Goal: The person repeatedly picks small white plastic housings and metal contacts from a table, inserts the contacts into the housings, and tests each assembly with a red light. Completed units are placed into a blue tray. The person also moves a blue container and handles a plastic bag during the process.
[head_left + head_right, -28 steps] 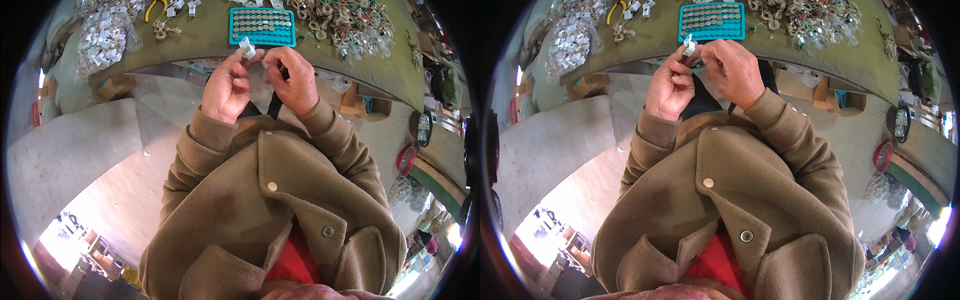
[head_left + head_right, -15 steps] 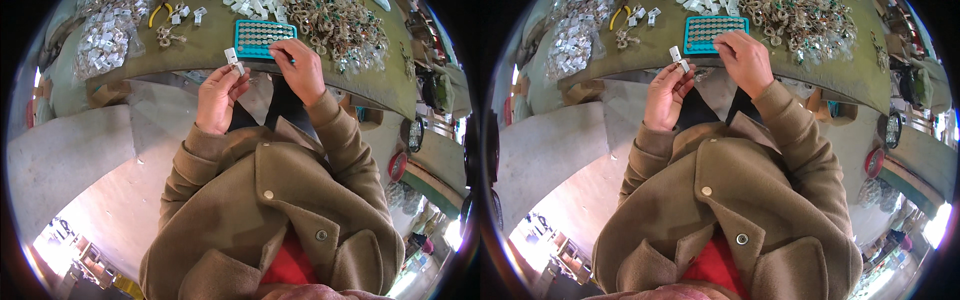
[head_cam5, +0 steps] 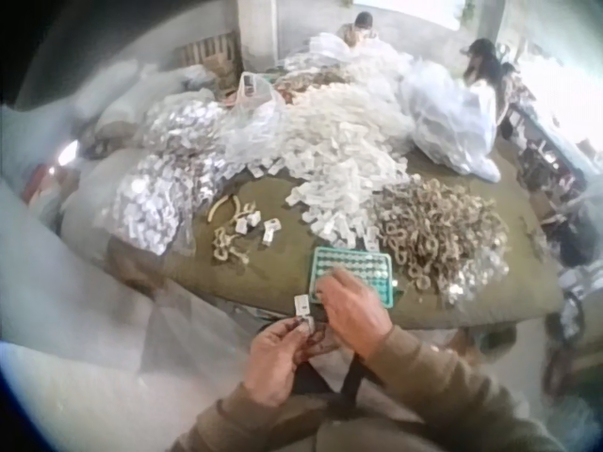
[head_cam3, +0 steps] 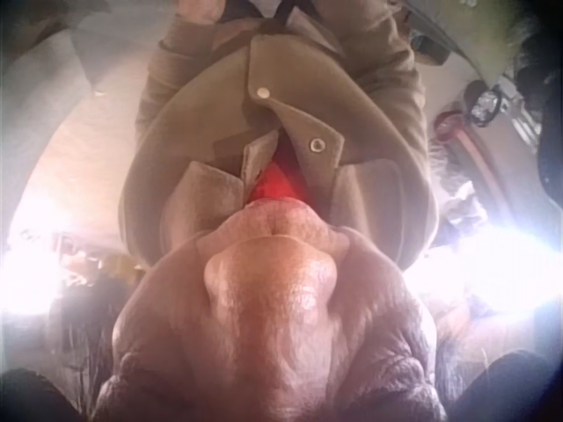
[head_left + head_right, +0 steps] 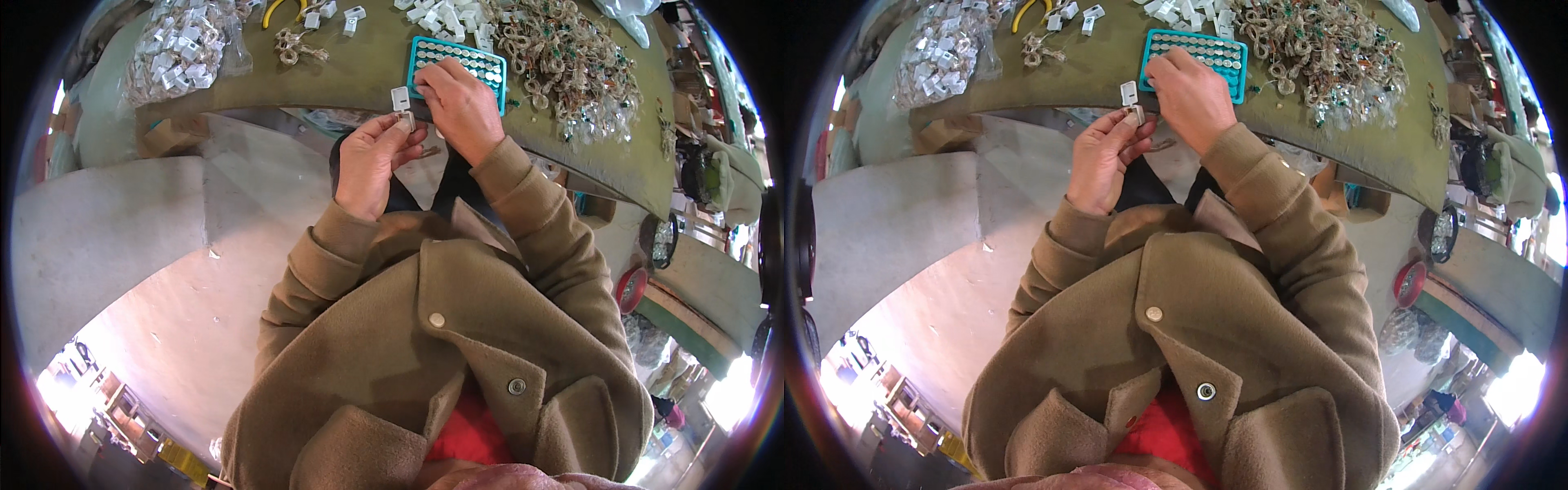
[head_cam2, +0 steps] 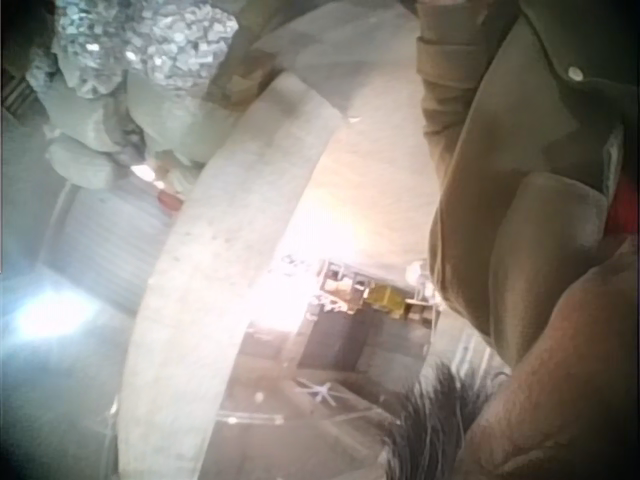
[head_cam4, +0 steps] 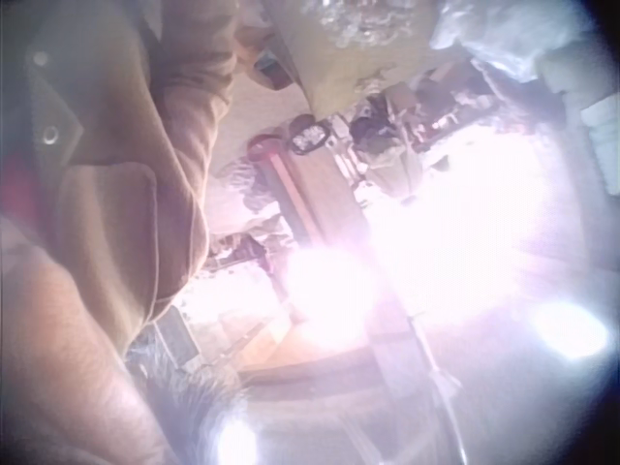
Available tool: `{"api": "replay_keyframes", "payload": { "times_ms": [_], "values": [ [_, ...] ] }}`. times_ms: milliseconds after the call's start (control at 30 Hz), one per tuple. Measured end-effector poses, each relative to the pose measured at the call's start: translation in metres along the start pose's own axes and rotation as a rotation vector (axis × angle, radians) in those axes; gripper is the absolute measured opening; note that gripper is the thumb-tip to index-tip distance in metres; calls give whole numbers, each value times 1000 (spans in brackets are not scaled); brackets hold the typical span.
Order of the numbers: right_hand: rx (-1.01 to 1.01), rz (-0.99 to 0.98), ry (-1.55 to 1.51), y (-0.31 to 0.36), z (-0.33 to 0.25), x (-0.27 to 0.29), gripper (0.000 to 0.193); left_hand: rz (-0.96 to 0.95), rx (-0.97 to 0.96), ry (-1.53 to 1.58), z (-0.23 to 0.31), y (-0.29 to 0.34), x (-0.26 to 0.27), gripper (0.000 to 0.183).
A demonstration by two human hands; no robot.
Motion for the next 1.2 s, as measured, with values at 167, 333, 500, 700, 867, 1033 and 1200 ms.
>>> {"api": "replay_keyframes", "payload": {
  "times_ms": [167, 333, 500, 700, 867, 1033, 1200],
  "values": [
    [-172, 71, -115, -9, 16, 16, 14, -26, -30, 59, 11, -5, 5, 25],
    [-45, 11, -48, -14, 9, 1, 18, -43, -44, 45, 16, -10, 7, 28],
    [-29, -94, 70, -9, 5, -6, 14, -44, -43, 40, 19, -11, 9, 28],
    [42, -150, 181, -12, 0, -3, 10, -49, -74, 26, 23, -14, 10, 29],
    [-30, -100, -157, -17, -8, 13, 10, -49, -71, -2, 21, -13, 8, 30],
    [-7, -70, -274, -2, -30, 14, 11, -56, -88, -37, 21, -12, 2, 32],
    [61, -17, -190, 8, -33, 12, 10, -80, -163, -103, 23, -6, -2, 35]
  ]
}}
Point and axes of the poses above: each hand's wrist, its own y-axis away from the middle knuckle, its own x-axis out of the back of the hand, z = x × y, the point moved 6 cm from there along -y, towards the middle knuckle, and after that the axes turned 12 degrees about -y, right-handed, at the moved point
